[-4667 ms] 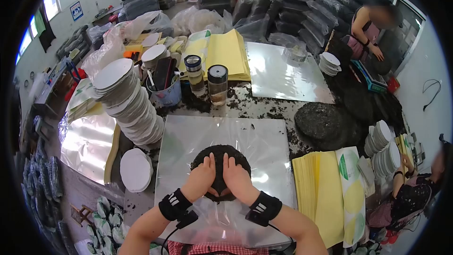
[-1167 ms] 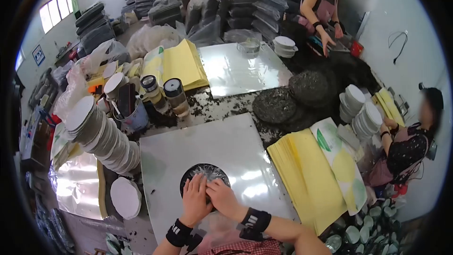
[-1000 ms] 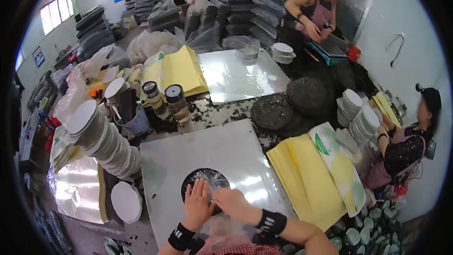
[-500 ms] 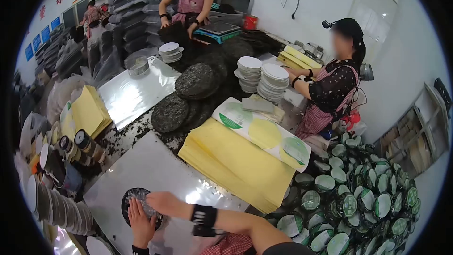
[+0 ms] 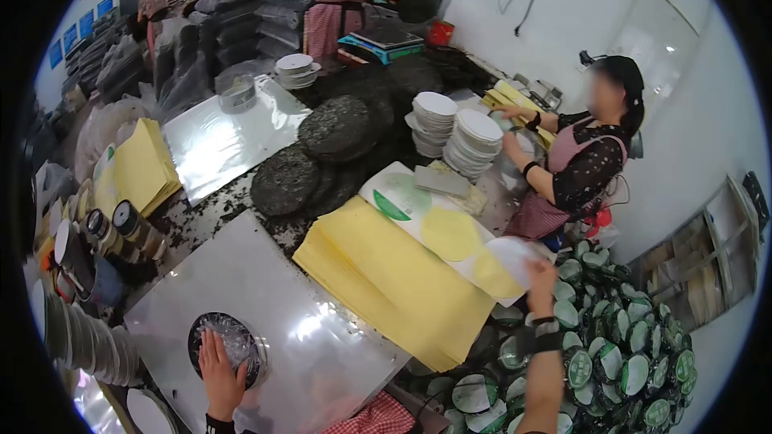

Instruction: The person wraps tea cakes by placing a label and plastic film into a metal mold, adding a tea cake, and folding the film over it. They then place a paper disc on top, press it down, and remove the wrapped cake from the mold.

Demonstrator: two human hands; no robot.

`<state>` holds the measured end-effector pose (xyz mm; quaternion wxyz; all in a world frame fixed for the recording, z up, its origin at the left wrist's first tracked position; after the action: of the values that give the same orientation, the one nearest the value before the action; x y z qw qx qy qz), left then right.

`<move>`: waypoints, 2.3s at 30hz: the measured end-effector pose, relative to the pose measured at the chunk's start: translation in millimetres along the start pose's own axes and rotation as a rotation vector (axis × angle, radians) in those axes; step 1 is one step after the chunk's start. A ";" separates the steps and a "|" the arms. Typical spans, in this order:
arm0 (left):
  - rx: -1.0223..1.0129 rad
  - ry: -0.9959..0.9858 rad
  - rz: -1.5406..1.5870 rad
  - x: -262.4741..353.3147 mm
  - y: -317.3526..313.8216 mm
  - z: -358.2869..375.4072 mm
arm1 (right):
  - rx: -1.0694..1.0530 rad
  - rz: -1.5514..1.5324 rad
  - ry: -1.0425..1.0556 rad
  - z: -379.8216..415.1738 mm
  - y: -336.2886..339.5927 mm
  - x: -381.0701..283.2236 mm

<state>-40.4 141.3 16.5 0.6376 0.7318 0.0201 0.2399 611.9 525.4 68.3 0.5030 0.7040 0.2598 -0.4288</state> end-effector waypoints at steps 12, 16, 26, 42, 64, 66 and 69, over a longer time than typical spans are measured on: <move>0.109 0.076 -0.015 -5.9 6.0 2.9 | -0.737 -0.066 0.830 292.7 -292.4 -263.3; 0.103 0.016 -0.089 -4.2 4.5 5.4 | -1.096 -0.159 1.467 473.0 -340.5 -266.9; 0.278 0.047 0.435 -24.7 -9.4 14.1 | -1.502 -0.024 1.087 513.0 -391.6 -279.2; 0.448 0.267 0.178 -9.4 70.3 47.5 | -1.215 0.331 1.633 575.7 -427.2 -242.9; -0.053 0.104 0.389 -48.3 35.0 269.2 | -1.509 -0.103 1.339 530.5 -297.7 -224.7; -0.156 0.056 0.281 -40.0 26.1 262.5 | -1.577 -0.057 1.251 532.0 -293.7 -190.8; -0.217 0.046 0.377 -56.9 3.5 269.2 | -1.589 -0.205 1.215 537.7 -283.5 -189.0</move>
<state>9.8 -127.0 -18.0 0.6559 0.6441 -0.1284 0.3721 107.9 138.9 26.4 0.5696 0.2377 0.7427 0.2597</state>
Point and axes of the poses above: each hand's wrist, its own z-axis away from the middle knuckle, its own y-axis out of the back of the hand, x = y × z, the point moved 10 cm from there along -z, towards the middle knuckle, and after that the axes turned 5 degrees about -y, right-handed, at the moved point
